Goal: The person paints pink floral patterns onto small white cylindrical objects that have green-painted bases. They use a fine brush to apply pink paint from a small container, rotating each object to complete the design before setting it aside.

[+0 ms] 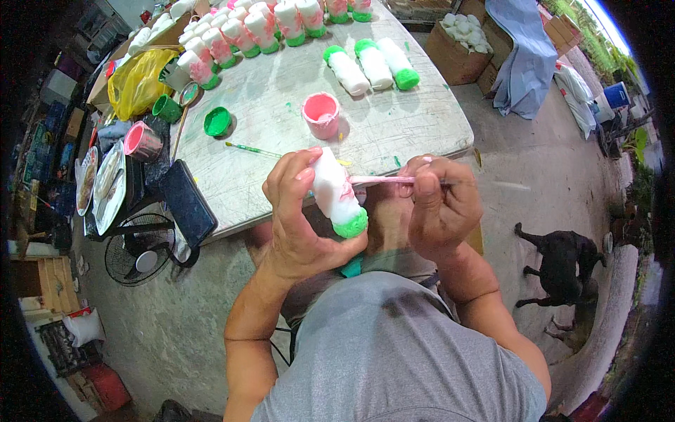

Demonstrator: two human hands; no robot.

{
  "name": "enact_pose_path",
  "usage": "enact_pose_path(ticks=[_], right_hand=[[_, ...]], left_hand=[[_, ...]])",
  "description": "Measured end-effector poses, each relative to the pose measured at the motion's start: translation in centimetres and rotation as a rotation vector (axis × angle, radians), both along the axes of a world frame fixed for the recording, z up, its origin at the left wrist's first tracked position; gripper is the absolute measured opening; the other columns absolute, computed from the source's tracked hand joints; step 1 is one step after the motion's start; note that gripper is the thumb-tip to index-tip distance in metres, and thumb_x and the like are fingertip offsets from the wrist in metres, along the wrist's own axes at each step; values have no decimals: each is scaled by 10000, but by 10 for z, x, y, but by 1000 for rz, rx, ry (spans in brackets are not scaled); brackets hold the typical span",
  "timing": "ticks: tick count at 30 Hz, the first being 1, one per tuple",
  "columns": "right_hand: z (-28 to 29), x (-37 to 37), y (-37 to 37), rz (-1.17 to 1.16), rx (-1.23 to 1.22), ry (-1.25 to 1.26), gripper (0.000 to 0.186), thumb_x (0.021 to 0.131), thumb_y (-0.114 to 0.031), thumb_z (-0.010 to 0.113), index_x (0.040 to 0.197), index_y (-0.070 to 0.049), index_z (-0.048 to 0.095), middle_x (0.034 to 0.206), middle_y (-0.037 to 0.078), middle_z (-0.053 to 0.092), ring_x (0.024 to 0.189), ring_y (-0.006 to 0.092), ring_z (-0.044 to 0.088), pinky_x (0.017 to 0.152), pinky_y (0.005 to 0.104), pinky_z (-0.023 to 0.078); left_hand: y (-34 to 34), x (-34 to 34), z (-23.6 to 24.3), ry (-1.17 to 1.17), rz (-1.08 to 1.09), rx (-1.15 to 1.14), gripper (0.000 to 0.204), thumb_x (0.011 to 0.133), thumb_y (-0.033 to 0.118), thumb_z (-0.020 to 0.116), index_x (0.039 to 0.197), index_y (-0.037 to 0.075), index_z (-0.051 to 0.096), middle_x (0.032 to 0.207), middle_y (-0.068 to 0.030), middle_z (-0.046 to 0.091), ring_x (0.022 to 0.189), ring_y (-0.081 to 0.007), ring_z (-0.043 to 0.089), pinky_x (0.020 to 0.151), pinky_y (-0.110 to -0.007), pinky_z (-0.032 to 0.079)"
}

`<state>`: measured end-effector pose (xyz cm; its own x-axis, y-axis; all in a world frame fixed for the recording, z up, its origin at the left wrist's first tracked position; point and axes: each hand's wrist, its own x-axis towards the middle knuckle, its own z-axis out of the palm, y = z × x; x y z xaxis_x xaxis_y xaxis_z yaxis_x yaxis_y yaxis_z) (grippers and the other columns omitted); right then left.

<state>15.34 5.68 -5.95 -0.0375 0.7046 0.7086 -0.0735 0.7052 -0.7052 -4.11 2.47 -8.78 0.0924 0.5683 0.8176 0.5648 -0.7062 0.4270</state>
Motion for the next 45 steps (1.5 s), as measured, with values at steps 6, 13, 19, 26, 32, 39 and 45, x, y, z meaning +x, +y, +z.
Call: enact_pose_path(ticks=[6, 13, 19, 26, 32, 39, 45], right_hand=[[-10, -4, 3, 280, -254, 312, 134, 1076, -121, 568, 1065, 0, 511, 850, 109, 639, 713, 131, 577, 681, 291, 522], [-11, -4, 0, 129, -113, 208, 135, 1071, -125, 577, 1076, 0, 524, 838, 105, 639, 731, 149, 605, 695, 309, 540], [-16, 0, 2, 59, 12, 52, 130, 1063, -116, 588, 1071, 1, 533, 792, 103, 640, 732, 168, 621, 710, 340, 561], [-15, -1, 2, 84, 40, 42, 129, 1068, -121, 579, 1059, -1, 534, 800, 102, 644, 740, 171, 626, 720, 343, 561], [-12, -1, -1, 96, -72, 148, 125, 1064, -100, 575, 1068, 9, 514, 826, 114, 646, 760, 184, 633, 729, 347, 560], [-13, 4, -2, 89, 91, 2, 79, 1060, -45, 541, 1090, 17, 502, 837, 120, 627, 767, 210, 639, 723, 353, 560], [-12, 3, -4, 119, -28, 86, 100, 1068, -81, 558, 1082, 2, 505, 816, 97, 610, 747, 174, 607, 726, 340, 548]], left_hand=[[-3, 1, 4, -28, -37, -87, 1190, 549, 104, 895, 1532, 111, 225, 1437, -256, 468, 1333, -383, 480, 1121, -509, 378], [-2, 0, 3, -28, -49, -99, 1197, 549, 108, 900, 1537, 107, 224, 1445, -254, 461, 1346, -383, 472, 1123, -514, 377], [1, 3, 0, -60, -41, -47, 1082, 559, 126, 876, 1480, 78, 312, 1397, -261, 519, 1277, -412, 515, 1091, -522, 389], [-1, 2, 2, -28, -43, -89, 1142, 562, 106, 883, 1521, 108, 263, 1432, -245, 480, 1318, -387, 493, 1112, -515, 389], [-1, 2, 0, -61, -70, -118, 1176, 560, 87, 878, 1544, 124, 235, 1468, -248, 448, 1359, -372, 468, 1141, -503, 370], [-1, 1, -2, -42, -65, -107, 1190, 552, 99, 887, 1546, 109, 232, 1471, -261, 450, 1374, -367, 465, 1138, -486, 358], [-3, 0, -1, -39, -57, -120, 1186, 558, 111, 893, 1546, 114, 237, 1471, -259, 451, 1360, -368, 480, 1131, -485, 364]])
